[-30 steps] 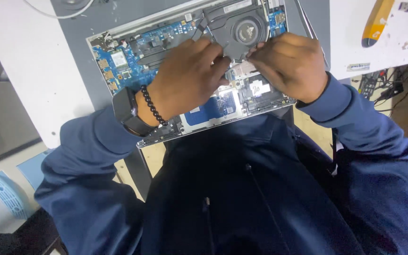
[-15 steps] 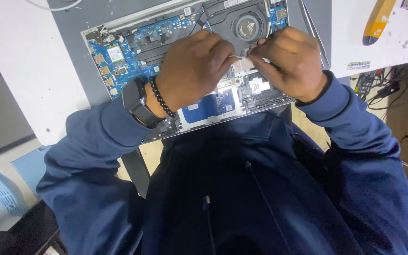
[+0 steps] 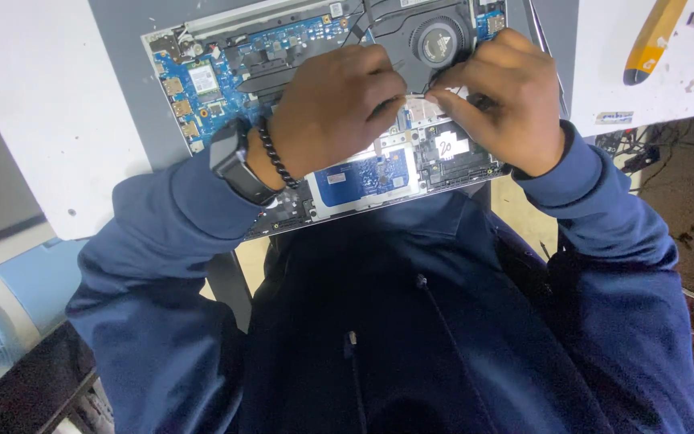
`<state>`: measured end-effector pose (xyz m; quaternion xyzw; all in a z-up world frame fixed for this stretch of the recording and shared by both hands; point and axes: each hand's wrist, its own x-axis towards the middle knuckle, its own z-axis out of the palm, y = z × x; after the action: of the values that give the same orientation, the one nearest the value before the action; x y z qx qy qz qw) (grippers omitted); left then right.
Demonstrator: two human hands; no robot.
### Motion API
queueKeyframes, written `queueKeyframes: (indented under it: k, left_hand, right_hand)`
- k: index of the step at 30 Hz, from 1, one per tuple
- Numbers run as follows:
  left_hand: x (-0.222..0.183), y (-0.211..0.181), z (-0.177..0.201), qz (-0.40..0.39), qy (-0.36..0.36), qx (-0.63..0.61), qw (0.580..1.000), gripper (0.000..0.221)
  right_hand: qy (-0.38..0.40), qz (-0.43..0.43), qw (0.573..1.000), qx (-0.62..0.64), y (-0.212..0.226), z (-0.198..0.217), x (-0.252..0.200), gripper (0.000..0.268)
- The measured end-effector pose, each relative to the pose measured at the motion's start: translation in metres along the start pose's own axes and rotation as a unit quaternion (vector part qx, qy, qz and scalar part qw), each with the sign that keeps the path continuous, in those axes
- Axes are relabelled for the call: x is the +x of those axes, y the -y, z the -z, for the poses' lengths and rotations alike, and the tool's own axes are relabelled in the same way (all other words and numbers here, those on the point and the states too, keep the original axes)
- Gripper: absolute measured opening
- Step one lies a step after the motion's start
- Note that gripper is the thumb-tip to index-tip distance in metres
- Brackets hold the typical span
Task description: Connecting internal ribbon cables and installing a cooling fan in a laptop chassis.
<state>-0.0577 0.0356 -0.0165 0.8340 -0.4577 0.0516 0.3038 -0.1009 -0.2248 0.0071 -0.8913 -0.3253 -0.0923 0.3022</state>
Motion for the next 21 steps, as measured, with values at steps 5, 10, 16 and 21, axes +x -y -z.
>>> queueKeyframes:
  k: [5, 10, 16, 21]
  left_hand:
    - [-0.004, -0.001, 0.007, 0.001, 0.02, -0.034, 0.999, 0.014]
    - [-0.004, -0.003, 0.005, -0.028, -0.036, 0.044, 0.998, 0.015]
    - [-0.004, -0.008, 0.005, -0.057, -0.057, 0.035, 0.996, 0.019]
    - [-0.009, -0.012, -0.002, -0.034, -0.058, 0.04, 0.997, 0.019]
  right_hand:
    - [0.001, 0.006, 1.0, 0.025, 0.012, 0.0, 0.011, 0.024]
    - [0.003, 0.103, 0.989, -0.108, 0.011, -0.004, 0.005, 0.021]
    - [0.008, 0.11, 0.99, -0.083, -0.002, -0.009, -0.003, 0.026]
    - [0.019, 0.106, 0.992, -0.068, -0.002, -0.007, -0.002, 0.031]
